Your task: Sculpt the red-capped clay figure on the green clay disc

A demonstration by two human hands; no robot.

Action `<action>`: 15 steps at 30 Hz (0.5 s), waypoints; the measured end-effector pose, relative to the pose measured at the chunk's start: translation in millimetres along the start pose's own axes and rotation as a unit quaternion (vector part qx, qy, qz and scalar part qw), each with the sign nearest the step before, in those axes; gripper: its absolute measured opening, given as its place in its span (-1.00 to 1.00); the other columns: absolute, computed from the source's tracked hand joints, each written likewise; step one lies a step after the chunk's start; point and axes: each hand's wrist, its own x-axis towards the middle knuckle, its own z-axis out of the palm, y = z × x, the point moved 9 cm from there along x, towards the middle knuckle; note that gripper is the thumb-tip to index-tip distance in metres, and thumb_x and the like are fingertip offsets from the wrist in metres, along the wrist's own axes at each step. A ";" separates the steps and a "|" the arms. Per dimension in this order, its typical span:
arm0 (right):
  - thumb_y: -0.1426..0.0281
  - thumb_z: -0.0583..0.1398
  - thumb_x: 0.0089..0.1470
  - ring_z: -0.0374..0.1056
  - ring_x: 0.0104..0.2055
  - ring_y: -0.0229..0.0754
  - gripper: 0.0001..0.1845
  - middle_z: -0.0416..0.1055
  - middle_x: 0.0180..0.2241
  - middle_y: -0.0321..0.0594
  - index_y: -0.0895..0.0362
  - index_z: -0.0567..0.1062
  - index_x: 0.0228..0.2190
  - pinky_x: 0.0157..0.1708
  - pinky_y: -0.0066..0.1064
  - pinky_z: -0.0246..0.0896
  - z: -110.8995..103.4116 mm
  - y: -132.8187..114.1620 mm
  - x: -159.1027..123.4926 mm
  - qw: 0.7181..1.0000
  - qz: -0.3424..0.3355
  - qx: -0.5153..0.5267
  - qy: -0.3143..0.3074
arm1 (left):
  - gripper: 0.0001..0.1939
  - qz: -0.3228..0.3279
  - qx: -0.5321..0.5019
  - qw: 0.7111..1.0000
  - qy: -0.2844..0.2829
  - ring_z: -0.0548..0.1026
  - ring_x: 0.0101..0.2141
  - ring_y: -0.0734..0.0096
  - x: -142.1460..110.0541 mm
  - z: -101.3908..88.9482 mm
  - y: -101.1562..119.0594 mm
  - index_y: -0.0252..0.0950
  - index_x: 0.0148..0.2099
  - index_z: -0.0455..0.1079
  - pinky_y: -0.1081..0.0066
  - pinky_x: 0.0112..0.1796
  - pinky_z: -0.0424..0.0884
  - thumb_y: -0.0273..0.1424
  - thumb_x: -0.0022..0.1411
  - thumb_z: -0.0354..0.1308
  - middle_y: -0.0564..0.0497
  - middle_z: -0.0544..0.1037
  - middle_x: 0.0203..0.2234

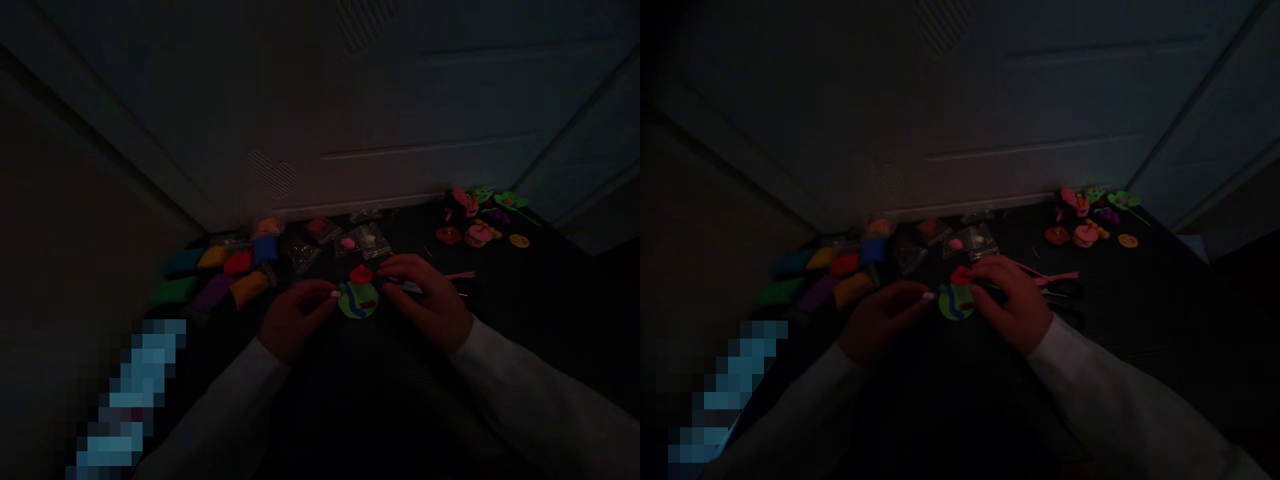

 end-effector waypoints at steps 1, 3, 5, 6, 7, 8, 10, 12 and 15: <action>0.44 0.14 0.03 0.27 -0.08 -0.16 -0.77 0.38 -0.17 -0.14 0.10 0.41 -0.21 -0.09 -0.21 0.21 0.4 -0.6 -0.1 1.000 0.001 0.001 -0.003 | -0.76 0.031 0.062 0.998 0.008 0.47 -0.27 0.35 -0.4 -0.1 5.4 -0.25 -0.21 0.40 0.37 -0.22 0.36 -0.26 0.07 0.16 0.00 0.53 -0.29; 0.45 0.14 0.03 0.27 -0.08 -0.16 -0.77 0.37 -0.17 -0.14 0.10 0.42 -0.21 -0.08 -0.21 0.20 0.9 -2.5 0.2 1.000 -0.002 0.001 -0.007 | -0.77 0.089 0.172 0.981 0.028 0.44 -0.25 0.31 -1.2 0.6 14.5 -0.24 -0.21 0.43 0.30 -0.19 0.32 -0.26 0.08 0.14 -0.02 0.52 -0.29; 0.45 0.13 0.03 0.28 -0.10 -0.17 -0.78 0.37 -0.18 -0.14 0.11 0.42 -0.22 -0.09 -0.22 0.21 0.6 -4.5 0.8 1.000 -0.007 -0.003 -0.007 | -0.79 0.110 0.215 0.969 0.053 0.38 -0.17 0.22 -0.2 -1.1 16.3 -0.24 -0.26 0.47 0.21 -0.10 0.23 -0.29 0.03 0.17 -0.05 0.50 -0.28; 0.45 0.13 0.03 0.29 -0.10 -0.18 -0.79 0.37 -0.18 -0.14 0.12 0.42 -0.22 -0.10 -0.24 0.21 0.5 -5.4 1.1 1.000 -0.010 -0.007 -0.007 | -0.81 0.116 0.235 0.963 0.063 0.35 -0.15 0.18 0.7 -2.0 16.5 -0.24 -0.29 0.48 0.17 -0.07 0.19 -0.30 0.02 0.18 -0.06 0.49 -0.29; 0.46 0.13 0.03 0.29 -0.11 -0.18 -0.79 0.37 -0.18 -0.13 0.13 0.42 -0.22 -0.10 -0.25 0.21 0.5 -6.3 1.2 1.000 -0.013 -0.009 -0.008 | -0.82 0.126 0.259 0.955 0.072 0.34 -0.14 0.15 1.5 -2.3 17.0 -0.24 -0.31 0.49 0.14 -0.05 0.16 -0.30 0.01 0.18 -0.07 0.49 -0.30; 0.46 0.13 0.03 0.29 -0.11 -0.19 -0.79 0.37 -0.18 -0.13 0.13 0.43 -0.23 -0.10 -0.26 0.21 0.5 -7.0 1.3 1.000 -0.014 -0.010 -0.008 | -0.82 0.136 0.287 0.945 0.079 0.34 -0.14 0.15 2.1 -2.1 17.8 -0.24 -0.32 0.50 0.13 -0.06 0.15 -0.30 0.01 0.18 -0.07 0.49 -0.31; 0.47 0.13 0.03 0.28 -0.10 -0.19 -0.79 0.37 -0.18 -0.13 0.13 0.43 -0.23 -0.09 -0.26 0.21 1.5 -7.7 1.1 1.000 -0.013 -0.011 -0.015 | -0.83 0.154 0.342 0.923 0.092 0.35 -0.16 0.15 2.6 -0.8 19.5 -0.22 -0.32 0.50 0.12 -0.08 0.15 -0.29 0.02 0.17 -0.05 0.50 -0.30; 0.47 0.13 0.03 0.29 -0.11 -0.18 -0.78 0.37 -0.19 -0.13 0.13 0.43 -0.23 -0.10 -0.25 0.22 2.2 -8.7 0.7 1.000 -0.012 -0.014 -0.020 | -0.83 0.163 0.378 0.905 0.109 0.36 -0.16 0.15 2.3 -0.6 20.7 -0.21 -0.32 0.49 0.11 -0.09 0.16 -0.29 0.04 0.16 -0.04 0.51 -0.29; 0.47 0.13 0.02 0.29 -0.12 -0.16 -0.79 0.37 -0.19 -0.13 0.13 0.43 -0.23 -0.12 -0.25 0.23 2.3 -9.8 0.3 1.000 -0.011 -0.019 -0.022 | -0.83 0.159 0.388 0.900 0.119 0.37 -0.16 0.13 1.8 -0.5 20.1 -0.21 -0.32 0.49 0.09 -0.10 0.17 -0.28 0.03 0.17 -0.04 0.51 -0.29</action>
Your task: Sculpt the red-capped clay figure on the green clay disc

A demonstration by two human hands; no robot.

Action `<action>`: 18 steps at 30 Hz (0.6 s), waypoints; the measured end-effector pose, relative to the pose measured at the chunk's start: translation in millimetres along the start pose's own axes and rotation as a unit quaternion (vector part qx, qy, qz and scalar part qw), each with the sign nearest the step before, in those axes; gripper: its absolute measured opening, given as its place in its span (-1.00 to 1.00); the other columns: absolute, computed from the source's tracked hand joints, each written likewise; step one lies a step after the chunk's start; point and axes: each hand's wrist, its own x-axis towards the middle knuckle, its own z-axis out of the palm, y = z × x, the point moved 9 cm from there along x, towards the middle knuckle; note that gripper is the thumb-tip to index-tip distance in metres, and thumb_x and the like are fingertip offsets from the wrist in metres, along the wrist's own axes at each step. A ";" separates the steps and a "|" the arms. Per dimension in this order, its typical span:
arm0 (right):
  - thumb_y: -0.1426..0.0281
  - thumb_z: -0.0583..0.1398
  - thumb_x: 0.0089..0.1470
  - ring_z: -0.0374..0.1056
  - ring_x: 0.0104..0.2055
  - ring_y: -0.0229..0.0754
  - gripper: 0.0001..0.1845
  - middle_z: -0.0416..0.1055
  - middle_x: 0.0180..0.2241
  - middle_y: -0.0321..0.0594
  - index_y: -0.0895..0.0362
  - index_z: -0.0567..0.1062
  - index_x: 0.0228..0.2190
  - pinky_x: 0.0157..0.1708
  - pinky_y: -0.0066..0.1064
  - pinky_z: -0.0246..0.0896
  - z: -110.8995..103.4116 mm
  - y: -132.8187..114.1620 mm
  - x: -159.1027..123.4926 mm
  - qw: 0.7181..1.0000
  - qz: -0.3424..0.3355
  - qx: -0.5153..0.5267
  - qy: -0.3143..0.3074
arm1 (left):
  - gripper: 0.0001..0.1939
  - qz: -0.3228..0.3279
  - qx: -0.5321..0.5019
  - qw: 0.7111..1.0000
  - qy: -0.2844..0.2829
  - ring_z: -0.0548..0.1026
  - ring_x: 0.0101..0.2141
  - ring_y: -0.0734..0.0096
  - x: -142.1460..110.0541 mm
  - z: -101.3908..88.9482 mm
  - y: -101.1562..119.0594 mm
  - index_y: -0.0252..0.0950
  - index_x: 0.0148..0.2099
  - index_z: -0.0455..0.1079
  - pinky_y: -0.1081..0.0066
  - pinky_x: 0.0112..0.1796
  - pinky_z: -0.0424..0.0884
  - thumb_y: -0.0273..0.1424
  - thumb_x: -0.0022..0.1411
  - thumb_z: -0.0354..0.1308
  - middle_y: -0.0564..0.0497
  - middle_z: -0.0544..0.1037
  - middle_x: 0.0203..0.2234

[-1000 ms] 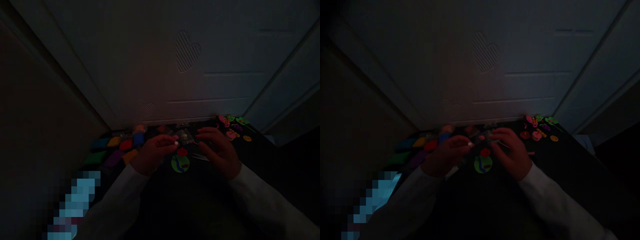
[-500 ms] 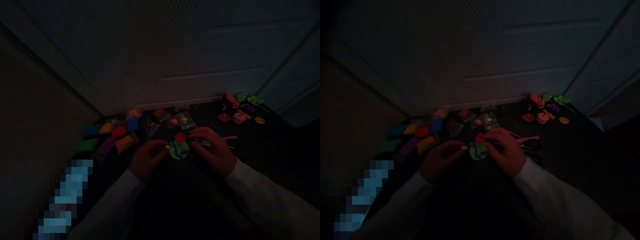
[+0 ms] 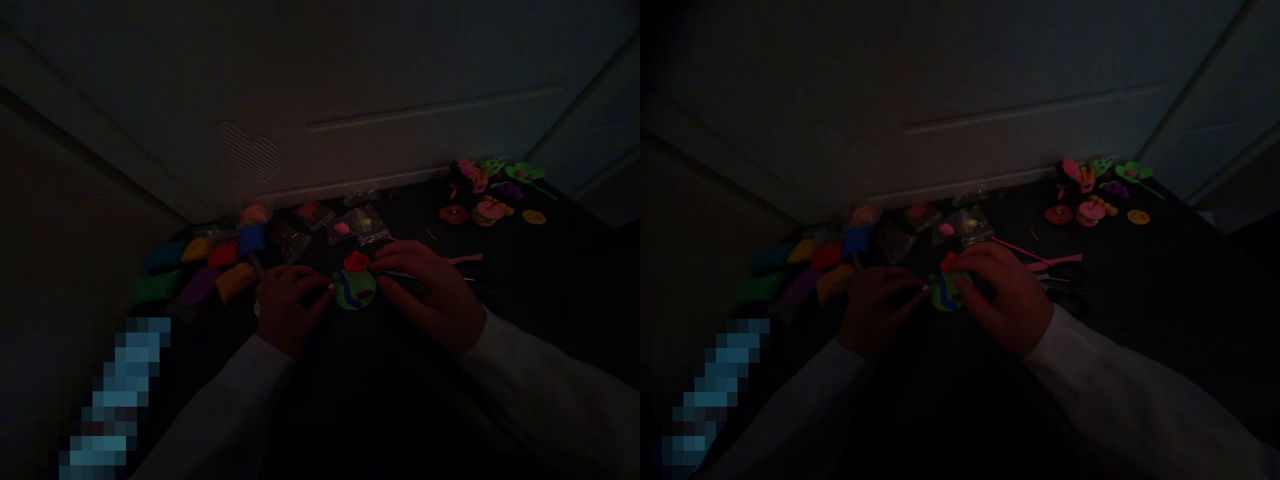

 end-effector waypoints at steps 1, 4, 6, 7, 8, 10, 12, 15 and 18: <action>0.47 0.13 0.02 0.29 -0.12 -0.16 -0.79 0.37 -0.19 -0.13 0.13 0.43 -0.23 -0.12 -0.25 0.23 -0.2 -0.5 0.0 1.000 -0.002 0.000 0.001 | -0.83 -0.001 0.001 1.000 0.001 0.37 -0.16 0.13 -0.2 -0.1 0.2 -0.21 -0.32 0.49 0.09 -0.10 0.17 -0.28 0.02 0.18 -0.05 0.51 -0.29; 0.47 0.13 0.02 0.28 -0.10 -0.17 -0.78 0.37 -0.19 -0.13 0.14 0.43 -0.23 -0.10 -0.26 0.21 -1.9 0.9 0.0 1.000 0.001 0.001 0.009 | -0.84 0.003 -0.004 1.000 0.008 0.37 -0.17 0.15 0.0 -2.8 2.1 -0.22 -0.32 0.49 0.10 -0.11 0.18 -0.30 0.02 0.18 -0.05 0.51 -0.30; 0.47 0.13 0.02 0.28 -0.11 -0.17 -0.79 0.37 -0.19 -0.13 0.14 0.43 -0.23 -0.10 -0.26 0.21 -4.6 2.9 0.2 1.000 0.005 -0.003 0.022 | -0.83 0.022 -0.020 0.999 0.017 0.38 -0.19 0.18 1.1 -5.7 7.8 -0.24 -0.31 0.49 0.12 -0.10 0.19 -0.30 0.03 0.18 -0.06 0.50 -0.30; 0.47 0.13 0.02 0.29 -0.11 -0.17 -0.79 0.37 -0.19 -0.13 0.14 0.43 -0.24 -0.11 -0.25 0.21 -6.1 3.8 0.3 1.000 0.006 -0.005 0.029 | -0.83 0.031 -0.030 0.999 0.021 0.37 -0.18 0.20 1.9 -6.8 11.1 -0.25 -0.30 0.48 0.14 -0.09 0.20 -0.31 0.04 0.17 -0.06 0.49 -0.29; 0.46 0.13 0.02 0.29 -0.12 -0.16 -0.80 0.37 -0.20 -0.14 0.13 0.43 -0.24 -0.12 -0.24 0.22 -7.3 4.9 0.4 0.999 0.009 -0.007 0.035 | -0.82 0.034 -0.038 0.998 0.026 0.37 -0.17 0.21 2.8 -7.7 13.9 -0.25 -0.30 0.48 0.15 -0.08 0.19 -0.31 0.04 0.17 -0.06 0.49 -0.28; 0.45 0.13 0.03 0.30 -0.13 -0.16 -0.81 0.38 -0.21 -0.15 0.12 0.43 -0.25 -0.13 -0.22 0.22 -8.9 5.8 0.6 0.999 0.007 -0.011 0.042 | -0.84 0.032 -0.047 0.998 0.030 0.35 -0.14 0.21 5.0 -7.0 18.4 -0.24 -0.30 0.47 0.15 -0.06 0.18 -0.31 0.05 0.17 -0.05 0.48 -0.25; 0.45 0.12 0.03 0.30 -0.13 -0.16 -0.81 0.38 -0.21 -0.15 0.10 0.43 -0.25 -0.13 -0.22 0.22 -8.8 7.0 0.8 0.999 0.009 -0.012 0.043 | -0.85 0.022 -0.046 0.998 0.037 0.33 -0.10 0.19 7.0 -4.9 21.3 -0.21 -0.31 0.47 0.15 -0.05 0.18 -0.31 0.04 0.18 -0.02 0.48 -0.22; 0.45 0.13 0.03 0.30 -0.13 -0.16 -0.82 0.38 -0.21 -0.16 0.10 0.43 -0.26 -0.12 -0.23 0.22 -7.9 7.5 0.9 0.999 0.007 -0.011 0.045 | -0.85 0.013 -0.036 0.998 0.046 0.31 -0.08 0.16 9.1 0.0 24.4 -0.19 -0.32 0.48 0.12 -0.05 0.17 -0.29 0.03 0.19 -0.02 0.48 -0.19; 0.46 0.13 0.03 0.30 -0.14 -0.18 -0.82 0.38 -0.22 -0.16 0.11 0.43 -0.26 -0.13 -0.24 0.23 -7.3 7.4 0.9 0.999 0.006 -0.007 0.047 | -0.85 0.006 -0.016 0.999 0.049 0.30 -0.07 0.13 10.0 4.2 24.9 -0.19 -0.33 0.49 0.10 -0.06 0.16 -0.28 0.02 0.19 -0.03 0.47 -0.18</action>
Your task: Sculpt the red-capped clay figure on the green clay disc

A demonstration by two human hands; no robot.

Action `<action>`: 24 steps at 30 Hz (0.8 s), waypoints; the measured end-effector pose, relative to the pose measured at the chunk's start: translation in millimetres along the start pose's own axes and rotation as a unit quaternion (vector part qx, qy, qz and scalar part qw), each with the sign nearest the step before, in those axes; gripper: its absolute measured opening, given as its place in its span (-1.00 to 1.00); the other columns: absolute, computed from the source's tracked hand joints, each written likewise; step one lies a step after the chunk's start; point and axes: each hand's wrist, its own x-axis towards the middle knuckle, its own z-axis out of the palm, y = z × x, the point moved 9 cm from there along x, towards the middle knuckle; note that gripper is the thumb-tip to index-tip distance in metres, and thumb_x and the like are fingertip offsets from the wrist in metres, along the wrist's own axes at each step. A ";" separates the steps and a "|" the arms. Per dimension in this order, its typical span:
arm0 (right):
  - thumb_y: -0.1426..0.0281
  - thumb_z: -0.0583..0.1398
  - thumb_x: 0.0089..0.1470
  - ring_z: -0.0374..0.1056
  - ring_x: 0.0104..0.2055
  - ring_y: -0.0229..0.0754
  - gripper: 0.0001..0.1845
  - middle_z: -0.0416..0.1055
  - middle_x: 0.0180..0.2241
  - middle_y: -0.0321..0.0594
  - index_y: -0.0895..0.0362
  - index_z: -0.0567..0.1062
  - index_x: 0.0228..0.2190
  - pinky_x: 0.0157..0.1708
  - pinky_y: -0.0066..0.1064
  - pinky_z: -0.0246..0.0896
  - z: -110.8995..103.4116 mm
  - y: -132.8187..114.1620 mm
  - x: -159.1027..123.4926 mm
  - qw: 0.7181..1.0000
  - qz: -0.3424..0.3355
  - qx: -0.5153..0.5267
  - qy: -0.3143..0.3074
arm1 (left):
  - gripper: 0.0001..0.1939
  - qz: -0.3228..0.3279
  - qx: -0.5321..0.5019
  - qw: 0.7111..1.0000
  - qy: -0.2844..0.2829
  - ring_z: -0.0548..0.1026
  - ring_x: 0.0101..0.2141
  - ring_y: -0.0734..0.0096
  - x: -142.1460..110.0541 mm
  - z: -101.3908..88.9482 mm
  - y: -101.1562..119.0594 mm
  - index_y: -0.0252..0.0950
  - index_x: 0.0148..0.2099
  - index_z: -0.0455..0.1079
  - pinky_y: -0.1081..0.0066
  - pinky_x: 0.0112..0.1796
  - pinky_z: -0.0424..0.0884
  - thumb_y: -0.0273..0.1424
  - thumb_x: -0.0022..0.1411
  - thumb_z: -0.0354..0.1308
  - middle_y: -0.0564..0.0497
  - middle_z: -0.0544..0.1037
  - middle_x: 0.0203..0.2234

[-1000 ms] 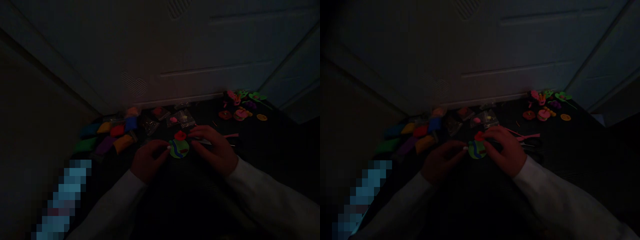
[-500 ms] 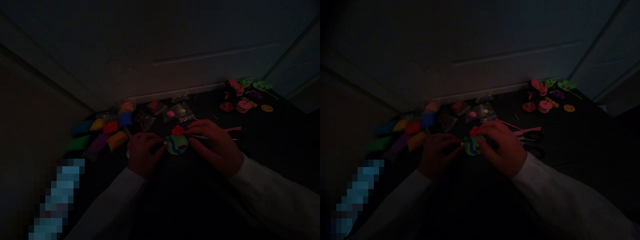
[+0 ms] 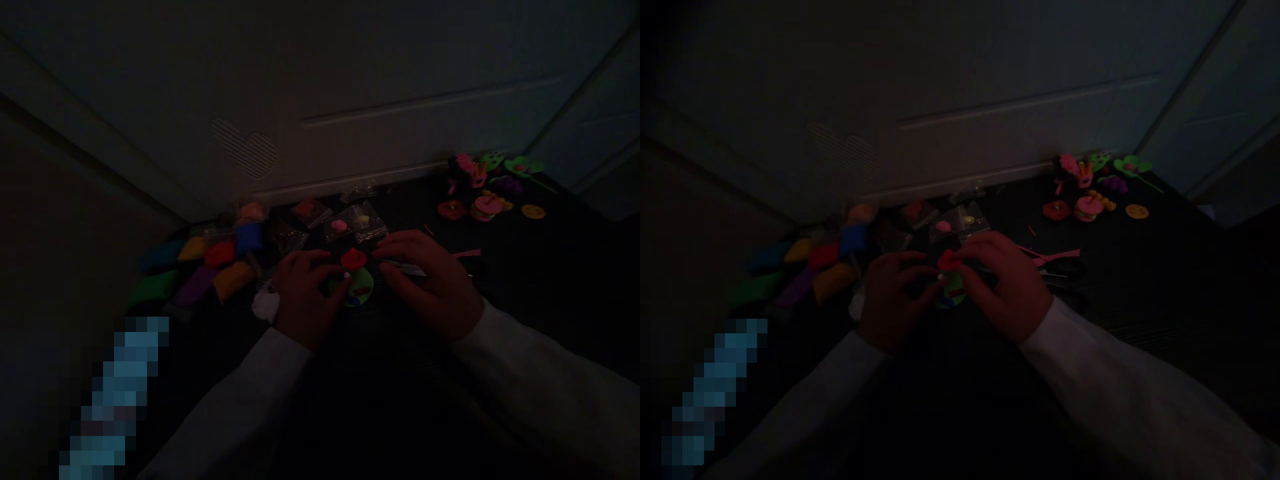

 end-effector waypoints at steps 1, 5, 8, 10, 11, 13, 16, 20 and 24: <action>0.47 0.12 0.03 0.30 -0.14 -0.18 -0.82 0.38 -0.22 -0.16 0.11 0.43 -0.26 -0.13 -0.24 0.23 0.1 -0.2 0.0 1.000 -0.001 0.001 0.000 | -0.85 0.000 0.006 1.000 0.000 0.30 -0.07 0.12 0.1 1.0 0.0 -0.19 -0.33 0.49 0.09 -0.06 0.16 -0.28 0.02 0.19 -0.03 0.47 -0.17; 0.47 0.13 0.03 0.30 -0.13 -0.18 -0.81 0.38 -0.21 -0.15 0.12 0.44 -0.26 -0.12 -0.26 0.22 -0.3 -0.9 0.3 1.000 -0.002 0.002 -0.002 | -0.85 0.003 0.021 1.000 -0.005 0.29 -0.06 0.12 0.3 3.7 -0.4 -0.20 -0.34 0.50 0.11 -0.05 0.16 -0.28 0.02 0.19 -0.04 0.46 -0.16; 0.46 0.13 0.03 0.30 -0.13 -0.18 -0.81 0.38 -0.21 -0.14 0.14 0.45 -0.26 -0.13 -0.27 0.22 -0.8 -2.3 0.4 1.000 -0.006 0.005 -0.003 | -0.85 0.010 0.026 1.000 0.006 0.28 -0.06 0.11 0.7 3.2 0.1 -0.20 -0.35 0.51 0.10 -0.05 0.16 -0.28 0.02 0.19 -0.05 0.45 -0.16; 0.46 0.13 0.03 0.30 -0.14 -0.18 -0.82 0.38 -0.22 -0.14 0.14 0.45 -0.27 -0.14 -0.27 0.22 -0.9 -3.3 0.5 1.000 -0.007 0.006 -0.005 | -0.85 0.014 0.028 0.999 0.009 0.27 -0.05 0.10 0.8 3.6 0.9 -0.19 -0.34 0.51 0.09 -0.05 0.16 -0.27 0.02 0.20 -0.05 0.45 -0.16; 0.46 0.12 0.04 0.30 -0.14 -0.18 -0.82 0.38 -0.22 -0.14 0.13 0.44 -0.27 -0.14 -0.26 0.22 -0.9 -3.5 0.6 1.000 -0.006 0.005 -0.006 | -0.85 0.013 0.028 0.999 0.010 0.27 -0.05 0.10 0.9 3.9 1.1 -0.19 -0.34 0.51 0.09 -0.06 0.16 -0.27 0.02 0.20 -0.05 0.45 -0.16; 0.46 0.13 0.04 0.30 -0.15 -0.18 -0.83 0.38 -0.22 -0.15 0.12 0.44 -0.27 -0.14 -0.26 0.22 -0.8 -4.2 0.9 1.000 -0.005 0.000 -0.007 | -0.85 0.009 0.027 1.000 0.010 0.27 -0.05 0.11 0.9 4.0 1.0 -0.19 -0.34 0.50 0.09 -0.06 0.16 -0.28 0.02 0.20 -0.05 0.45 -0.17; 0.48 0.13 0.03 0.30 -0.14 -0.19 -0.82 0.38 -0.22 -0.12 0.16 0.45 -0.27 -0.13 -0.29 0.21 -1.0 -5.4 1.1 1.000 -0.006 -0.004 -0.006 | -0.84 0.001 0.028 1.000 0.012 0.27 -0.05 0.10 1.1 3.4 0.6 -0.20 -0.33 0.51 0.09 -0.06 0.17 -0.28 0.02 0.20 -0.06 0.45 -0.16; 0.49 0.13 0.03 0.29 -0.14 -0.19 -0.82 0.38 -0.22 -0.11 0.19 0.45 -0.27 -0.12 -0.31 0.21 -1.7 -6.9 1.0 1.000 -0.011 -0.004 -0.005 | -0.85 0.007 0.036 0.999 0.018 0.27 -0.05 0.08 1.5 3.7 1.3 -0.20 -0.34 0.51 0.08 -0.06 0.17 -0.28 0.01 0.21 -0.05 0.46 -0.17; 0.49 0.14 0.02 0.29 -0.15 -0.21 -0.81 0.38 -0.23 -0.08 0.24 0.46 -0.27 -0.13 -0.35 0.20 -1.5 -7.3 0.8 1.000 -0.012 -0.006 -0.009 | -0.85 0.015 0.044 0.998 0.047 0.29 -0.07 0.10 1.6 1.8 2.3 -0.21 -0.37 0.51 0.11 -0.06 0.18 -0.29 -0.03 0.23 -0.05 0.47 -0.20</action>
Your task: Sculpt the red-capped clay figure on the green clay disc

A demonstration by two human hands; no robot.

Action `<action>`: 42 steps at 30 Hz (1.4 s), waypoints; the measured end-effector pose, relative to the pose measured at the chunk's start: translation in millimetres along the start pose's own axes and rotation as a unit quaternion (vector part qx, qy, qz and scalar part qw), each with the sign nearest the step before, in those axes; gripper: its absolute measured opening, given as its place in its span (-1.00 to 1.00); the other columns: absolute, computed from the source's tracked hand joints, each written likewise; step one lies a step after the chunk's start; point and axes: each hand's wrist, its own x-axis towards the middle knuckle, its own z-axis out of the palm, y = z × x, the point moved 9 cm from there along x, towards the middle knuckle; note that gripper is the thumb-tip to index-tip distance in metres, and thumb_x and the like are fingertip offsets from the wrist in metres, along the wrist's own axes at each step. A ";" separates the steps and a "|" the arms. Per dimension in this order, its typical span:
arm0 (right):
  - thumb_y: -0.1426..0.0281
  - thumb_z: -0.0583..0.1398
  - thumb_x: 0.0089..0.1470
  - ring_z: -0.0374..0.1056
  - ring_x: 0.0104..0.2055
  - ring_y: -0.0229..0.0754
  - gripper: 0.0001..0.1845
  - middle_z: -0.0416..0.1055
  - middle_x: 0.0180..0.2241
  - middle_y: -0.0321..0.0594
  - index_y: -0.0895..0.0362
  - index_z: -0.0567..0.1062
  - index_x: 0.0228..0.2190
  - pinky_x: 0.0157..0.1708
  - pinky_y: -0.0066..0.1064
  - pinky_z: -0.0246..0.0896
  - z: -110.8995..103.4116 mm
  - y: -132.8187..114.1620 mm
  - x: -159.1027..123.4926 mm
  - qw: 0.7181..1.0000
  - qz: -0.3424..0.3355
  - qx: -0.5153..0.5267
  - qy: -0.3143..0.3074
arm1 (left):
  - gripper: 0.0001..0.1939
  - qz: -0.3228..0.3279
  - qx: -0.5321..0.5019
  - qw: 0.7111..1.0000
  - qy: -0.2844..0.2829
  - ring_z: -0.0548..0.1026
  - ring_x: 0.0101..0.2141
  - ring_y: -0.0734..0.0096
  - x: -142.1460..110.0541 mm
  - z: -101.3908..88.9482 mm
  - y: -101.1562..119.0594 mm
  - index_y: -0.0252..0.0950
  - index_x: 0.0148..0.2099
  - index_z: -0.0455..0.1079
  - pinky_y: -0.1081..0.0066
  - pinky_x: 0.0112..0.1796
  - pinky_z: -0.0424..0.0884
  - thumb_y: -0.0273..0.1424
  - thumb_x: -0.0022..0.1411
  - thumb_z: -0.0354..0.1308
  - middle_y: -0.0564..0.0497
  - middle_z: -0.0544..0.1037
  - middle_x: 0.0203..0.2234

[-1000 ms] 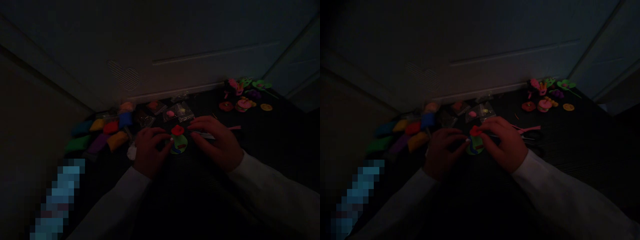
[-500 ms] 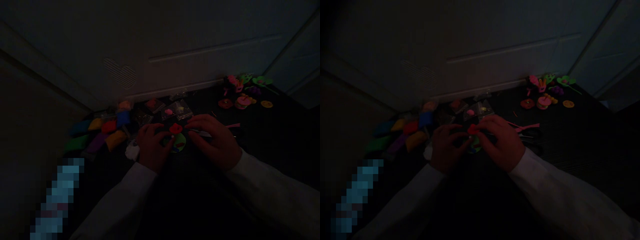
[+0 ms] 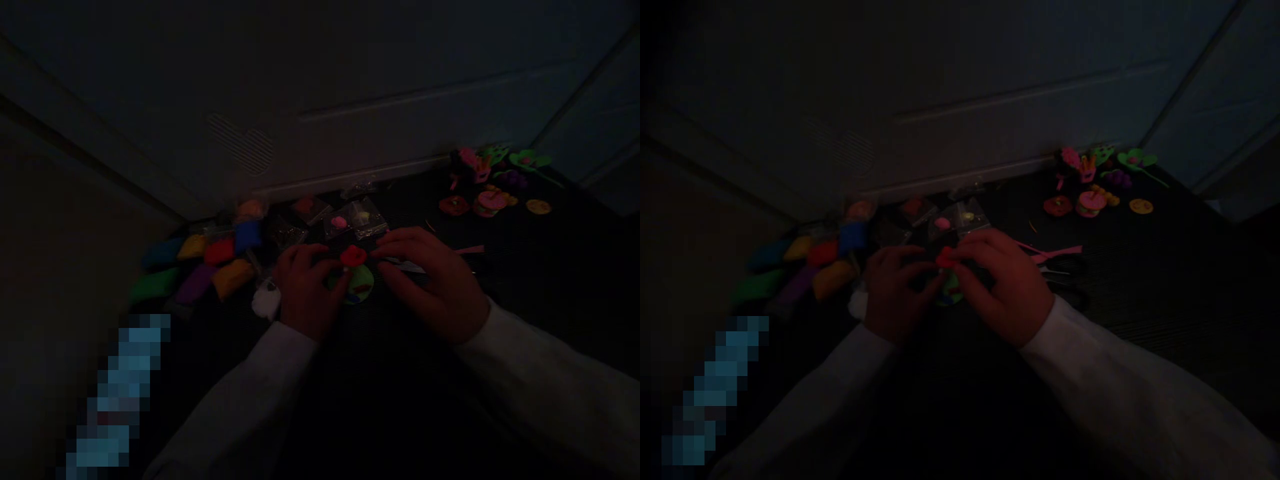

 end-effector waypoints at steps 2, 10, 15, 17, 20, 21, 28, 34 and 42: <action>0.49 0.14 0.02 0.29 -0.15 -0.22 -0.80 0.38 -0.23 -0.07 0.26 0.47 -0.27 -0.12 -0.37 0.19 -0.2 0.1 -0.2 1.000 0.002 -0.002 0.000 | -0.85 0.002 0.003 1.000 0.007 0.29 -0.08 0.10 0.3 -0.1 0.6 -0.22 -0.37 0.52 0.11 -0.06 0.18 -0.29 -0.03 0.23 -0.06 0.47 -0.20; 0.49 0.14 0.02 0.29 -0.15 -0.22 -0.80 0.37 -0.22 -0.05 0.28 0.47 -0.27 -0.12 -0.38 0.18 0.1 -1.2 0.3 1.000 0.000 -0.007 -0.007 | -0.85 -0.010 0.003 1.000 0.006 0.31 -0.09 0.12 2.1 0.2 -2.0 -0.23 -0.38 0.52 0.12 -0.06 0.19 -0.30 -0.04 0.24 -0.06 0.48 -0.21; 0.50 0.14 0.02 0.30 -0.15 -0.21 -0.80 0.38 -0.23 -0.07 0.26 0.47 -0.27 -0.13 -0.38 0.19 0.1 -2.0 0.2 1.000 -0.003 -0.008 -0.006 | -0.85 -0.013 -0.003 1.000 -0.002 0.30 -0.08 0.10 1.2 1.7 -3.0 -0.22 -0.37 0.51 0.11 -0.06 0.18 -0.29 -0.03 0.24 -0.07 0.47 -0.21; 0.50 0.14 0.01 0.30 -0.15 -0.21 -0.81 0.37 -0.22 -0.07 0.25 0.47 -0.27 -0.13 -0.37 0.19 0.2 -1.1 0.1 1.000 -0.001 -0.008 -0.005 | -0.84 -0.018 -0.014 1.000 -0.006 0.30 -0.07 0.11 0.6 0.5 -3.8 -0.22 -0.36 0.51 0.11 -0.05 0.16 -0.29 -0.03 0.23 -0.07 0.46 -0.19; 0.50 0.14 0.02 0.29 -0.14 -0.21 -0.81 0.37 -0.22 -0.08 0.24 0.46 -0.27 -0.12 -0.36 0.19 0.0 1.8 -0.1 1.000 0.006 -0.005 -0.005 | -0.86 -0.024 -0.049 0.998 -0.008 0.30 -0.08 0.14 0.3 -6.9 -4.7 -0.23 -0.36 0.50 0.12 -0.03 0.15 -0.31 -0.03 0.23 -0.07 0.45 -0.20; 0.51 0.13 0.02 0.29 -0.14 -0.20 -0.80 0.37 -0.22 -0.08 0.24 0.46 -0.26 -0.12 -0.35 0.19 0.0 2.1 -0.4 1.000 0.005 -0.004 -0.006 | -0.86 -0.027 -0.070 0.997 -0.010 0.30 -0.08 0.16 0.2 -10.3 -5.1 -0.23 -0.36 0.49 0.14 -0.03 0.15 -0.32 -0.02 0.23 -0.06 0.45 -0.20; 0.49 0.17 -0.02 0.30 -0.18 -0.21 -0.77 0.40 -0.26 -0.13 0.19 0.45 -0.24 -0.18 -0.35 0.21 8.2 -10.7 -6.2 0.998 -0.039 -0.020 -0.043 | -0.85 -0.220 -0.441 0.854 -0.166 0.43 -0.22 0.32 -16.3 -1.2 -14.5 -0.23 -0.35 0.48 0.36 -0.18 0.31 -0.35 -0.06 0.27 0.01 0.50 -0.26; 0.52 0.15 -0.01 0.30 -0.20 -0.24 -0.76 0.38 -0.26 -0.14 0.21 0.43 -0.23 -0.21 -0.39 0.22 2.8 -16.6 -7.1 0.998 -0.051 -0.019 -0.040 | -0.84 -0.358 -0.658 0.630 -0.206 0.50 -0.37 0.45 -36.5 15.7 -6.7 -0.26 -0.37 0.48 0.50 -0.30 0.37 -0.51 -0.10 0.30 0.08 0.58 -0.44; 0.44 0.25 -0.09 0.25 -0.23 -0.19 -0.67 0.37 -0.28 -0.17 0.16 0.39 -0.21 -0.27 -0.28 0.21 13.7 -32.3 -17.8 0.992 -0.110 -0.045 -0.047 | -0.86 -0.359 -0.698 0.574 -0.232 0.47 -0.48 0.59 -43.5 28.0 2.7 -0.27 -0.42 0.48 0.57 -0.39 0.34 -0.55 -0.11 0.30 0.13 0.56 -0.52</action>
